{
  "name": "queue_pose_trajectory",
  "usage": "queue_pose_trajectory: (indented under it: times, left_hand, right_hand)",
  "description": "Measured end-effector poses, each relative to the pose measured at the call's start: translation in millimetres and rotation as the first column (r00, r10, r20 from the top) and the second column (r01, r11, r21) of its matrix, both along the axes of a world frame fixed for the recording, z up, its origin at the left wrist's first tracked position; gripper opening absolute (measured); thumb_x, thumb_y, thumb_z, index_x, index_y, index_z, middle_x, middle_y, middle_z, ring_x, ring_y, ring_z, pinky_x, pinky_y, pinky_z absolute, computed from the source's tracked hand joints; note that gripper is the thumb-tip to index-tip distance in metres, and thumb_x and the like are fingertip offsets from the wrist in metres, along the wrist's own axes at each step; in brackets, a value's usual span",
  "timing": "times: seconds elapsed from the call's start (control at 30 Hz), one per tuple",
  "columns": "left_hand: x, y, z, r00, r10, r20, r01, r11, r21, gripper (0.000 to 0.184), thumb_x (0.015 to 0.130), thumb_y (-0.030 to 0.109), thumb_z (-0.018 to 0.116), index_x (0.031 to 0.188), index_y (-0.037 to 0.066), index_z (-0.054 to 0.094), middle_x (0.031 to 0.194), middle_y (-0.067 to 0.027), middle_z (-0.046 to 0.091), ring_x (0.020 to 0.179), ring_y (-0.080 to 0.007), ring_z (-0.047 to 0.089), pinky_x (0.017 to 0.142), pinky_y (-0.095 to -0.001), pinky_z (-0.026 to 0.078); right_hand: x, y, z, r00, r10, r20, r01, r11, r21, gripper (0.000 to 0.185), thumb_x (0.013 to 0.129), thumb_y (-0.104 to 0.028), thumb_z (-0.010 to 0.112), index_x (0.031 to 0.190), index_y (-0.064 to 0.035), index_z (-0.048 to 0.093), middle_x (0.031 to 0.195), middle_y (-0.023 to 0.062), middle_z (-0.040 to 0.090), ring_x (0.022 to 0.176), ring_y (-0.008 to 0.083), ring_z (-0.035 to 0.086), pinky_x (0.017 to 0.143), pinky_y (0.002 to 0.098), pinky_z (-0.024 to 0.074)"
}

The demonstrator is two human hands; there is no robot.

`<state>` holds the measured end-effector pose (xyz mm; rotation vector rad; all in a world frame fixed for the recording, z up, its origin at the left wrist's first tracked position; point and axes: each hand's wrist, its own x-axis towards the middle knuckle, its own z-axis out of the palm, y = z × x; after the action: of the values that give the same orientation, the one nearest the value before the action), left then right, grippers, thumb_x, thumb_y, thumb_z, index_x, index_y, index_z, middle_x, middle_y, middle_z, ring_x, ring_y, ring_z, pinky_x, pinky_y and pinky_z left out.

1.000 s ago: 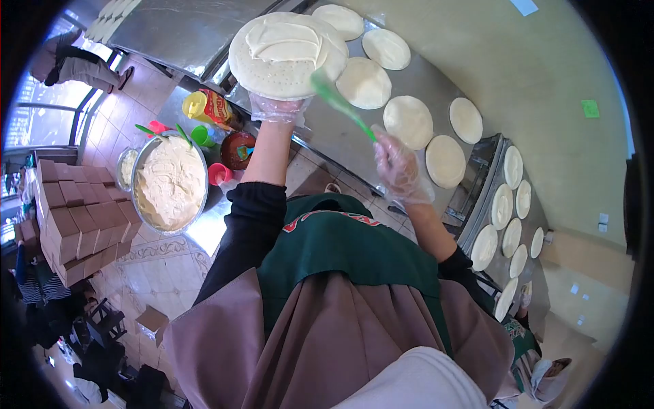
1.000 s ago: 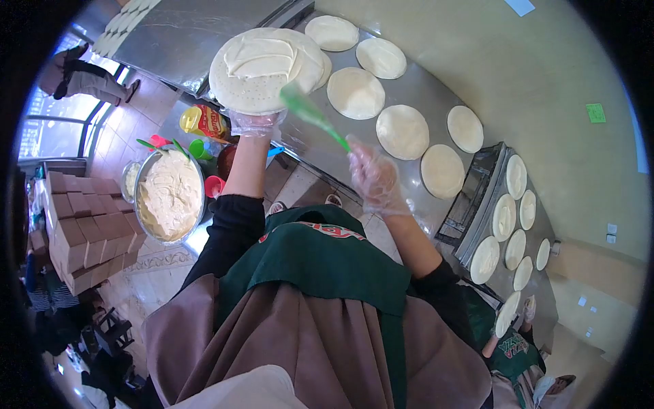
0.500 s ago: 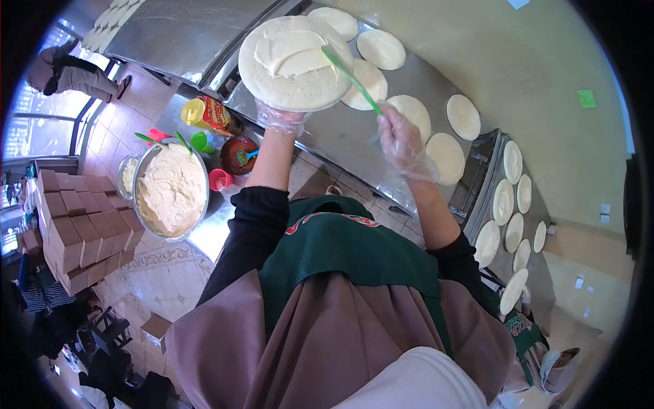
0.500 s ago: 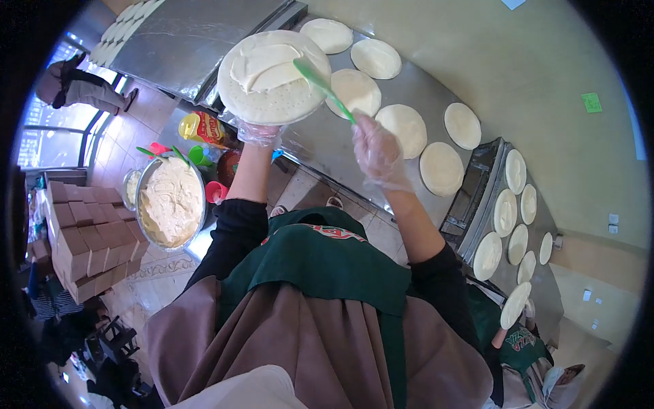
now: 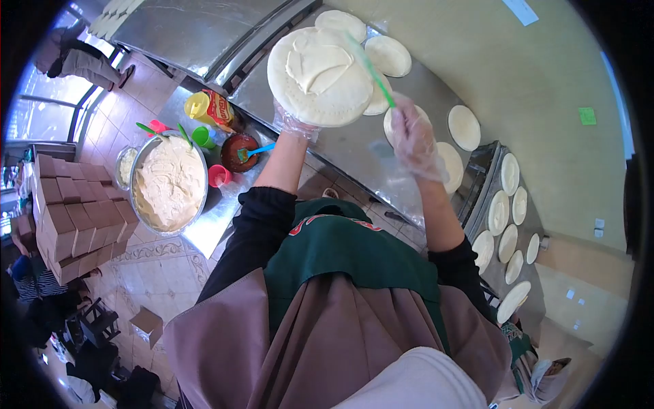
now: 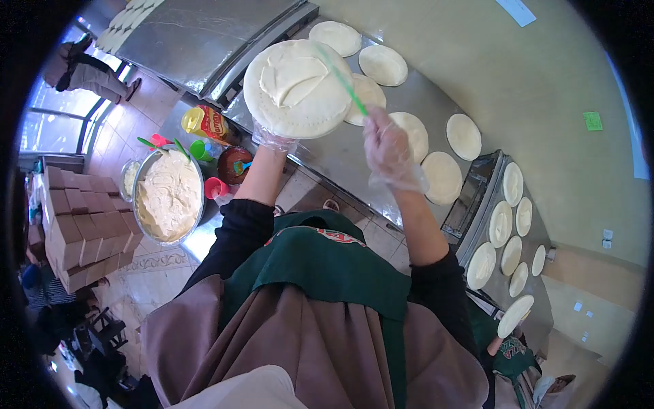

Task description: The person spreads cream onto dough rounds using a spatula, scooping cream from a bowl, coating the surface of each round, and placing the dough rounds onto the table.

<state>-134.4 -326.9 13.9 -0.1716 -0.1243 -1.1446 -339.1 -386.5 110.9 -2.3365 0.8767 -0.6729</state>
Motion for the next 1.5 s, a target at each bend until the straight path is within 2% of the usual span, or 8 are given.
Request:
queue_pose_trajectory:
  times: [0.13,0.2,0.47,0.57,0.63,0.83,1.23,1.5]
  left_hand:
    - [-5.1,-6.2,-8.3,0.996,-0.066,-0.057,0.065,0.998,-0.022,0.053,0.093,0.046,0.035,0.133,0.012,0.047,0.134,-0.0145,0.048,0.120,-0.0355,0.048,0.099,-0.0530,0.041]
    - [-7.2,-11.7,-11.3,0.998,-0.068,0.005,0.067,0.989,0.131,0.054,0.094,0.047,0.037,0.133,0.011,0.047,0.133,-0.0145,0.049,0.118,-0.0356,0.050,0.098,-0.0534,0.041]
    - [-5.1,-18.7,-69.6,0.987,-0.135,0.087,0.132,0.990,0.045,0.059,0.093,0.048,0.038,0.136,0.007,0.039,0.132,-0.0159,0.049,0.115,-0.0357,0.052,0.098,-0.0535,0.042]
    - [-10.7,-15.3,-45.1,0.993,-0.066,0.096,0.056,0.994,0.097,0.060,0.094,0.046,0.037,0.138,0.006,0.035,0.133,-0.0163,0.048,0.117,-0.0349,0.051,0.098,-0.0524,0.042]
    - [-8.9,-13.7,-36.9,0.999,-0.024,0.043,0.015,0.980,0.200,0.055,0.095,0.044,0.036,0.136,0.007,0.039,0.131,-0.0157,0.050,0.116,-0.0344,0.052,0.098,-0.0511,0.042]
    - [-7.1,-6.9,-22.4,1.000,0.001,0.009,-0.003,0.984,0.177,0.050,0.095,0.041,0.037,0.131,0.008,0.046,0.126,-0.0135,0.054,0.112,-0.0319,0.055,0.097,-0.0500,0.044]
    - [-7.3,-19.9,-45.9,0.993,-0.114,-0.018,0.115,0.992,0.049,0.053,0.094,0.045,0.036,0.134,0.010,0.043,0.130,-0.0147,0.051,0.116,-0.0337,0.052,0.098,-0.0546,0.042]
    - [-8.0,-9.3,-32.7,0.986,-0.168,0.014,0.166,0.980,0.114,0.046,0.096,0.040,0.038,0.129,0.009,0.048,0.124,-0.0130,0.057,0.112,-0.0292,0.056,0.096,-0.0491,0.045]
  right_hand:
    - [15.8,-28.4,-13.7,0.997,-0.003,0.082,0.021,0.972,-0.232,0.017,0.089,-0.013,0.050,0.103,-0.0053,0.056,0.071,0.0201,0.059,0.064,0.0365,0.060,0.056,0.0438,0.0456]
    - [21.1,-26.2,-20.0,0.999,0.029,0.013,-0.025,0.970,-0.242,0.016,0.089,-0.013,0.050,0.102,-0.0058,0.057,0.069,0.0193,0.058,0.063,0.0359,0.060,0.056,0.0437,0.0456]
    - [29.8,15.1,-11.8,0.932,0.261,-0.251,-0.295,0.950,-0.107,0.018,0.090,-0.011,0.050,0.105,-0.0063,0.060,0.077,0.0216,0.060,0.070,0.0350,0.061,0.062,0.0420,0.0485]
    - [28.2,20.4,-16.2,0.886,0.463,-0.018,-0.435,0.820,-0.372,0.020,0.090,-0.012,0.050,0.107,-0.0067,0.060,0.072,0.0190,0.060,0.065,0.0330,0.062,0.060,0.0407,0.0485]
    - [25.7,19.9,-3.1,0.958,0.286,0.011,-0.279,0.943,-0.180,0.021,0.091,-0.012,0.050,0.109,-0.0075,0.059,0.073,0.0176,0.062,0.064,0.0302,0.063,0.059,0.0402,0.0480]
    - [-2.2,-5.4,-22.8,0.980,-0.105,-0.166,0.085,0.989,-0.122,0.015,0.090,-0.012,0.048,0.102,-0.0053,0.055,0.072,0.0195,0.059,0.066,0.0374,0.060,0.058,0.0453,0.0464]
    - [4.2,55.3,-20.7,0.946,0.319,-0.060,-0.324,0.940,-0.104,0.023,0.089,-0.011,0.050,0.110,-0.0061,0.059,0.084,0.0189,0.062,0.072,0.0377,0.061,0.062,0.0445,0.0487]
    - [3.0,2.3,-1.2,0.986,0.044,-0.160,-0.054,0.997,-0.060,0.018,0.090,-0.013,0.047,0.104,-0.0067,0.057,0.076,0.0198,0.060,0.069,0.0373,0.061,0.061,0.0458,0.0466]
